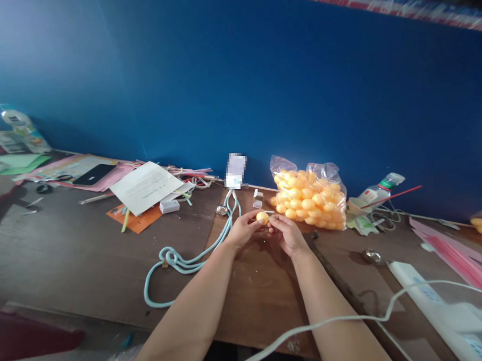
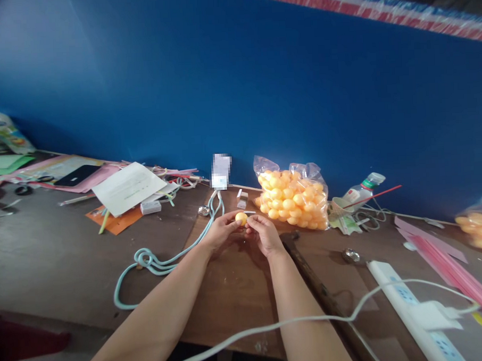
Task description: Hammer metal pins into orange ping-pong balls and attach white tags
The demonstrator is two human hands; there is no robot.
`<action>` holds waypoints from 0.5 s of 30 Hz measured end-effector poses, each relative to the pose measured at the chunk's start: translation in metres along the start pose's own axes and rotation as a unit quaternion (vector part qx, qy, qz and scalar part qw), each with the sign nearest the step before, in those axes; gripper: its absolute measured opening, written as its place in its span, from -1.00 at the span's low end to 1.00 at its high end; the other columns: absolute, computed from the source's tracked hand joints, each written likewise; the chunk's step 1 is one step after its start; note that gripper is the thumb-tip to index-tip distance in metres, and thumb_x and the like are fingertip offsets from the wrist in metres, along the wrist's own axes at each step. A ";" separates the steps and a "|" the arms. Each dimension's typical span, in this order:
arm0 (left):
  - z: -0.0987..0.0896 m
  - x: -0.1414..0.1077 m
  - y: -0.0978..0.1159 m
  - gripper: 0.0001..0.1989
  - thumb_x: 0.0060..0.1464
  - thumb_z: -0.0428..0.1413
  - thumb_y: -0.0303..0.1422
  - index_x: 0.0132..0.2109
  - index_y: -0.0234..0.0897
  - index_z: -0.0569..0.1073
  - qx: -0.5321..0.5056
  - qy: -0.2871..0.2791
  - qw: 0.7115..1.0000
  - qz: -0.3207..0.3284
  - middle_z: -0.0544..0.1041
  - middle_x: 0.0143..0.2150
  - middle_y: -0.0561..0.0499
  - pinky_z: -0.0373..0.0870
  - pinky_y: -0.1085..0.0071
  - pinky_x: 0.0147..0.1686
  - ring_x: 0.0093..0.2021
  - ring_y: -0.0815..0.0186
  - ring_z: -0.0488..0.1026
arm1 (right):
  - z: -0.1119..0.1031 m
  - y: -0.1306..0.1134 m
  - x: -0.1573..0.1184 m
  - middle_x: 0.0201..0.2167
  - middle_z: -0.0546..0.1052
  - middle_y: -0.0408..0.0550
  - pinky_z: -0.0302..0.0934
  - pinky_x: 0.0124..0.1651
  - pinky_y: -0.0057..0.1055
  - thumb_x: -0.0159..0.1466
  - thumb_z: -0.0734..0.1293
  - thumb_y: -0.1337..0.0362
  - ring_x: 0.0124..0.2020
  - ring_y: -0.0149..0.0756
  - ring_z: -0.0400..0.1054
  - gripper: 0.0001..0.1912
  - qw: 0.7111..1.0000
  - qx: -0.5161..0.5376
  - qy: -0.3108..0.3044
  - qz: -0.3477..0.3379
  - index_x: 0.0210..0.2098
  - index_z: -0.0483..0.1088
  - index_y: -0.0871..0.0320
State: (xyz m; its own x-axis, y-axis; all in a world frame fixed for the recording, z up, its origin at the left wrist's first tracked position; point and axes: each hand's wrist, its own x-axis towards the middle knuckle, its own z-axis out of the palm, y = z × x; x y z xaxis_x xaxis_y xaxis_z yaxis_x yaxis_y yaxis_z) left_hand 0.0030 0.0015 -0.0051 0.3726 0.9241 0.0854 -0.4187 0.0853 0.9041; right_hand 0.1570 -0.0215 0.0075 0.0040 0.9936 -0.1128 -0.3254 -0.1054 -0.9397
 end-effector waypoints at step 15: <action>-0.001 0.000 -0.002 -0.49 -0.10 0.30 -0.21 -0.01 -0.39 0.51 0.020 -0.003 1.000 0.018 0.55 -0.15 -0.16 0.45 0.29 -0.15 -0.21 0.22 0.50 | 0.000 0.005 0.003 -0.52 0.41 -0.22 0.32 -0.40 -0.53 -0.03 0.54 0.16 -0.52 -0.51 0.24 -0.70 0.999 0.020 -0.025 -0.010 -0.47 0.39 0.16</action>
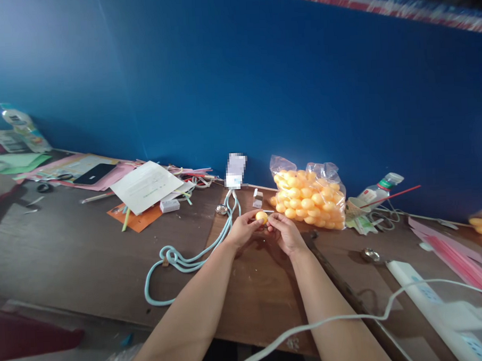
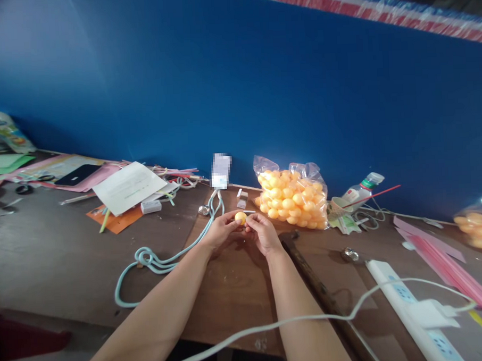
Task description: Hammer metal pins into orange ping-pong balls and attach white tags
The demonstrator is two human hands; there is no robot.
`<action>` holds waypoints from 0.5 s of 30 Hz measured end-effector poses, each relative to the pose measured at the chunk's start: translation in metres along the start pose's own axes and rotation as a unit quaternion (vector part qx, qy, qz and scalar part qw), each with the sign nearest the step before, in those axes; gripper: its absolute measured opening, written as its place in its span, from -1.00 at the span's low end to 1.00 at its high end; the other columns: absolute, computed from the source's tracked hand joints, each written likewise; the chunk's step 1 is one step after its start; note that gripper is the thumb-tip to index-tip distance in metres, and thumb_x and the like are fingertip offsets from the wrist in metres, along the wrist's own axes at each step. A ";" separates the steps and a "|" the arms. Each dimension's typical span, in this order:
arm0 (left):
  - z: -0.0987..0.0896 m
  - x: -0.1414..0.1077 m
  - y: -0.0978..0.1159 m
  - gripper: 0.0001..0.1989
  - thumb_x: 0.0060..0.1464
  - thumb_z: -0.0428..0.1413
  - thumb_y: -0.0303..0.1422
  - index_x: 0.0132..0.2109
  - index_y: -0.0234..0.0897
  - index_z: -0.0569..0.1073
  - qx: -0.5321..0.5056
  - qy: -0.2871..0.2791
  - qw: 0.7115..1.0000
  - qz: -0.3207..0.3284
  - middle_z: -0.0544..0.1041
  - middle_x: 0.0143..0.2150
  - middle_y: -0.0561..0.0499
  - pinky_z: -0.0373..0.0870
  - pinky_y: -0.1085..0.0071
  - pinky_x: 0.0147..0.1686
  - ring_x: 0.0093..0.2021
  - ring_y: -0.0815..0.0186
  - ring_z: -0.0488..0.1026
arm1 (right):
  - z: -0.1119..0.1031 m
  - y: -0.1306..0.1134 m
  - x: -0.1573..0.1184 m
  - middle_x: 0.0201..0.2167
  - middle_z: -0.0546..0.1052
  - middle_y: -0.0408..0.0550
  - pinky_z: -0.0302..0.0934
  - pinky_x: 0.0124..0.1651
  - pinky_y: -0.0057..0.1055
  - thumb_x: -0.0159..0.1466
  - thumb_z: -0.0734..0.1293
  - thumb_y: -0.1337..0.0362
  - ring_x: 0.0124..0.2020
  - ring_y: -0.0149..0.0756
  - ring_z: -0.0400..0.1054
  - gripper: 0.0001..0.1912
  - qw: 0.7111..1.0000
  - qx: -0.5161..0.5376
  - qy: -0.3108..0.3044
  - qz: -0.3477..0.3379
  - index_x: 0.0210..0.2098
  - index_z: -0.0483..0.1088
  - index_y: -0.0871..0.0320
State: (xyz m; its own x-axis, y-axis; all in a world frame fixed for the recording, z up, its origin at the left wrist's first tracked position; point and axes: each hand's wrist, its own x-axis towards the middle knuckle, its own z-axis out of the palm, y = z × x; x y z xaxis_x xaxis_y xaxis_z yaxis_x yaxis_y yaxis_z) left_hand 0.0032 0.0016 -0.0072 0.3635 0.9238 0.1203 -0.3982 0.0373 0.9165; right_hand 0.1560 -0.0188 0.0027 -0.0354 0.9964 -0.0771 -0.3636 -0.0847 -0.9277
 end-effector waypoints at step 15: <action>-0.004 0.004 -0.009 -0.48 -0.08 0.30 -0.22 0.03 -0.34 0.50 0.023 -0.001 1.000 0.004 0.56 -0.17 -0.16 0.44 0.32 -0.17 -0.24 0.24 0.51 | 0.000 0.003 0.000 -0.53 0.44 -0.23 0.35 -0.41 -0.47 -0.02 0.54 0.20 -0.56 -0.50 0.25 -0.67 1.000 -0.001 0.015 0.002 -0.32 0.41 0.13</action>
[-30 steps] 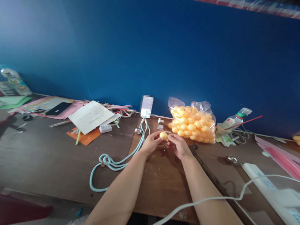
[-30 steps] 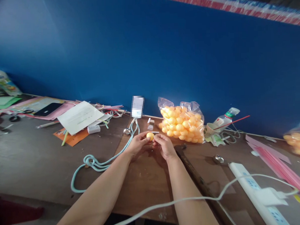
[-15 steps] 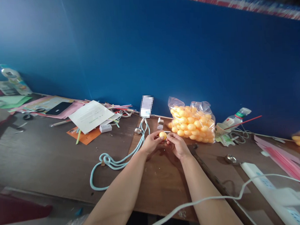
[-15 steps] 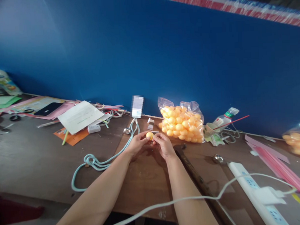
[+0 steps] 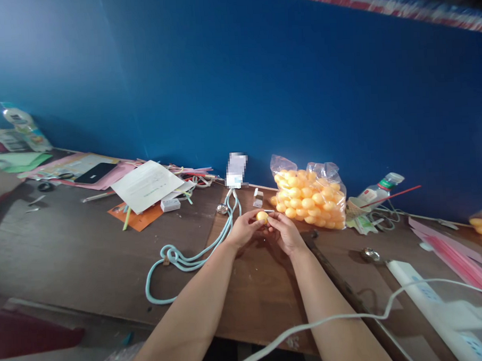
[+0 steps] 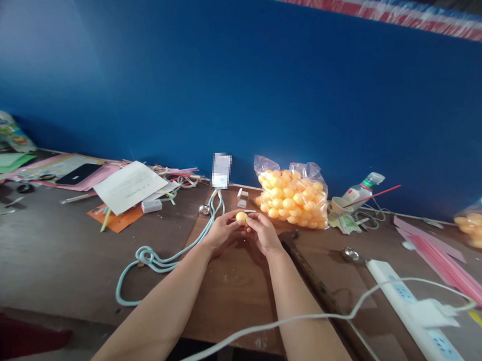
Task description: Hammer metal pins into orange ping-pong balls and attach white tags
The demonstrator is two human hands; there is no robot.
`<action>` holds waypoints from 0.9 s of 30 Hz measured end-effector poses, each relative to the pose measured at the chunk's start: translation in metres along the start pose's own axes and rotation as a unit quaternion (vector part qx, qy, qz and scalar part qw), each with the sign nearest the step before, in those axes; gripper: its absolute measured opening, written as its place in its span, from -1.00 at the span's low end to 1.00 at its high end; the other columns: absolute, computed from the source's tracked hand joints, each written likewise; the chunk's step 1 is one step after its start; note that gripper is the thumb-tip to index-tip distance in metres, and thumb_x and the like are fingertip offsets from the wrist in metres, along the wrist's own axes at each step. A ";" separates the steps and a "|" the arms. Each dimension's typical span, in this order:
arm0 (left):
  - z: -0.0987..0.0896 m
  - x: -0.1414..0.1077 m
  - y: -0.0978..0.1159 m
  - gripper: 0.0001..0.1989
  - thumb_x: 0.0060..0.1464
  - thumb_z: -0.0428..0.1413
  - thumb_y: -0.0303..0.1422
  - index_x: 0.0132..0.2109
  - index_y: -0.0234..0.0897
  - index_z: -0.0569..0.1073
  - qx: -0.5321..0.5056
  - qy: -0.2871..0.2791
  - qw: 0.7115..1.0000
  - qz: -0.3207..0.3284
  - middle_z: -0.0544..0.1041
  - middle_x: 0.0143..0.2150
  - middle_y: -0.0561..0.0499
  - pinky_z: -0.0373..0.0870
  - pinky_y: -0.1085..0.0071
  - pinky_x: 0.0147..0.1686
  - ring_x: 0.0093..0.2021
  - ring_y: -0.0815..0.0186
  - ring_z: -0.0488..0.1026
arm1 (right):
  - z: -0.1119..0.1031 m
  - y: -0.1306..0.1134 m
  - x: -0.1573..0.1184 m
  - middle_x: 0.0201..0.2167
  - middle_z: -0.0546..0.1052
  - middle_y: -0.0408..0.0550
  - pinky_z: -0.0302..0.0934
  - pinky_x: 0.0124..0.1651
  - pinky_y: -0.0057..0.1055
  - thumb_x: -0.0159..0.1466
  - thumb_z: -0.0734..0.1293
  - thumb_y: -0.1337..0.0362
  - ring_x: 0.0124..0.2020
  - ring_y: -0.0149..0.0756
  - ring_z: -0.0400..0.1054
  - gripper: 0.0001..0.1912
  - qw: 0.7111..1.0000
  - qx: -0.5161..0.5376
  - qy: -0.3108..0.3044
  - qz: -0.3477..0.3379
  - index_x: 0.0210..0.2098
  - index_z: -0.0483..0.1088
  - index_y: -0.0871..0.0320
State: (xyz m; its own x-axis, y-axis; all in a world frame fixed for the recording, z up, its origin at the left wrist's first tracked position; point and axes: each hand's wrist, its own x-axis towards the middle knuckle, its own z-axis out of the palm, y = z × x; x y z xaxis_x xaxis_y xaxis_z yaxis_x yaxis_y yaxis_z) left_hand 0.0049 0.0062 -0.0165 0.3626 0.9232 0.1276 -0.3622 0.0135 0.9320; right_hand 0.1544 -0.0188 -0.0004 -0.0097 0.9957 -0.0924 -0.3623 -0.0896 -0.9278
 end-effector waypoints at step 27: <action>0.001 -0.002 0.000 -0.44 -0.08 0.29 -0.21 0.08 -0.34 0.45 -0.041 -0.011 0.999 -0.025 0.52 -0.09 -0.18 0.49 0.22 -0.19 -0.22 0.20 0.52 | 0.007 0.001 0.000 -0.48 0.48 -0.18 0.29 -0.48 -0.45 -0.01 0.50 0.04 -0.55 -0.46 0.28 -0.60 0.996 -0.074 0.009 -0.039 -0.31 0.38 0.13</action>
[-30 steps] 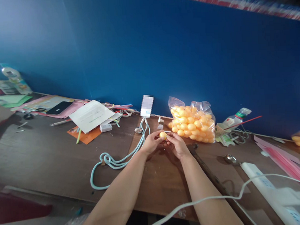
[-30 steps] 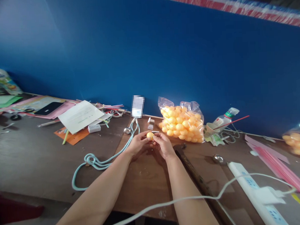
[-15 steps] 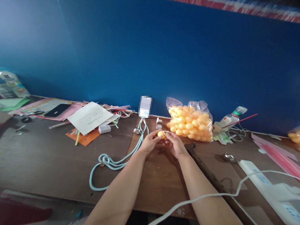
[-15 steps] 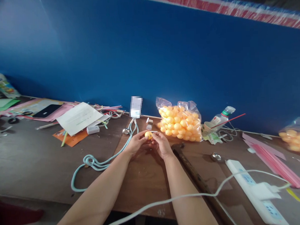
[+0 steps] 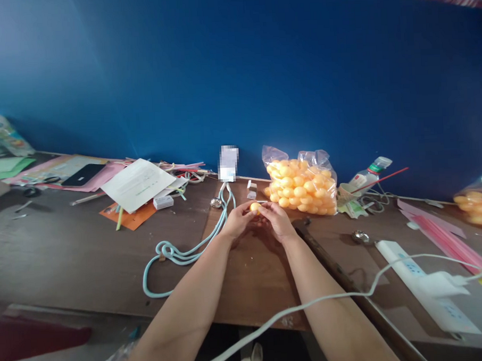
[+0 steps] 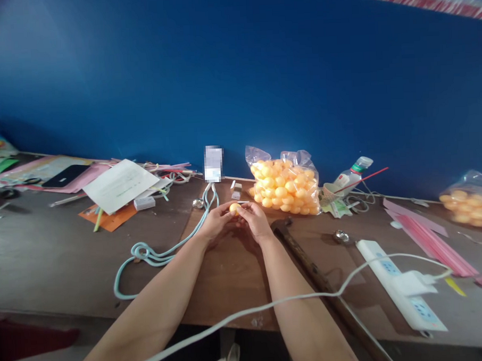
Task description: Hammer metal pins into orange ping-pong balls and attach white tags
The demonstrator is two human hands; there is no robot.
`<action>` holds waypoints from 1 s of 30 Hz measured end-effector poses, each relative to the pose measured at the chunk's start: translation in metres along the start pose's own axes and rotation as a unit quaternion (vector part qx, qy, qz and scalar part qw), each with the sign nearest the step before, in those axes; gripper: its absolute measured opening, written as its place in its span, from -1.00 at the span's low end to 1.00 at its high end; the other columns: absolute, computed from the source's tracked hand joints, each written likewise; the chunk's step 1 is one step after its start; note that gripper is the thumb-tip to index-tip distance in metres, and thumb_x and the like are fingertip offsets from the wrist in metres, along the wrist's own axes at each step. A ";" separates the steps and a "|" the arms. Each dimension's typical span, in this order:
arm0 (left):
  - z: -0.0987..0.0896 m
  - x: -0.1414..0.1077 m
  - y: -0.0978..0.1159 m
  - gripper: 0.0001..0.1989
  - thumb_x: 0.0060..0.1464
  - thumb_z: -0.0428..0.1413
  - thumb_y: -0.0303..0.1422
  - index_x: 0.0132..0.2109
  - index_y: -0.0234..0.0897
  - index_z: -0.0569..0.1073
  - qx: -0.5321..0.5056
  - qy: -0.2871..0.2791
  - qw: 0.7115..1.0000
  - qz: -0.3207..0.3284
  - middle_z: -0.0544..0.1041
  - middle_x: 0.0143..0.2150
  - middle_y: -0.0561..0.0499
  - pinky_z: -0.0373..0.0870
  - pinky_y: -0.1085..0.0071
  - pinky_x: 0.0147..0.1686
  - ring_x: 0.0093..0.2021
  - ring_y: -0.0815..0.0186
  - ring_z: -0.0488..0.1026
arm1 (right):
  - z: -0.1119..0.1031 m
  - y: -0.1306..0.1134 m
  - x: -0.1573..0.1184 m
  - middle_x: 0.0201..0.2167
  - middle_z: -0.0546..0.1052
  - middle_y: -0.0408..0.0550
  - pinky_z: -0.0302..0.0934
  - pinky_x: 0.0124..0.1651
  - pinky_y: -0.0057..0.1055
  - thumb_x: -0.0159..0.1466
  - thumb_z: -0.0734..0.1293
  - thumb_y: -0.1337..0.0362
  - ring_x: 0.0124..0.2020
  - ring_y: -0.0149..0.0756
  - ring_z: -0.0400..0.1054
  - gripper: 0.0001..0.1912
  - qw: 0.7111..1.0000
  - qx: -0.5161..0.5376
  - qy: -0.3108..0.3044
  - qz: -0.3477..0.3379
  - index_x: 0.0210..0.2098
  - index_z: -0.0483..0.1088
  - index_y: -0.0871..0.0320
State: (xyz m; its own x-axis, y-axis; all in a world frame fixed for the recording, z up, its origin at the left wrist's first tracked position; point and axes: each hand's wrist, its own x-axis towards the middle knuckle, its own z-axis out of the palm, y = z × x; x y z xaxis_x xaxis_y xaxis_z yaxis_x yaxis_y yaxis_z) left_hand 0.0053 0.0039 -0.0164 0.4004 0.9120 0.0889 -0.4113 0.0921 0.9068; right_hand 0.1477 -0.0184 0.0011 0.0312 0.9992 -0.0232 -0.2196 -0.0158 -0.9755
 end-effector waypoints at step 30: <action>-0.003 -0.002 0.014 -0.51 -0.04 0.28 -0.29 0.06 -0.28 0.42 -0.122 0.043 0.992 0.004 0.52 -0.13 -0.07 0.45 0.40 -0.21 -0.27 0.37 0.50 | -0.016 -0.003 -0.028 -0.48 0.51 -0.11 0.18 -0.34 -0.35 0.15 0.36 0.23 -0.44 -0.24 0.38 -0.92 0.888 -0.443 -0.056 -0.110 -0.44 0.43 0.07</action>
State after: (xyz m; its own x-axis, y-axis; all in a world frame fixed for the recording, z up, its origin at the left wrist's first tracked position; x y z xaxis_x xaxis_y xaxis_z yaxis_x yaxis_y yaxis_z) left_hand -0.0036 0.0044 -0.0047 0.3286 0.9431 0.0507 -0.6043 0.1687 0.7787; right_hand 0.1633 -0.0467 0.0016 -0.1305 0.9779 0.1632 0.6339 0.2088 -0.7447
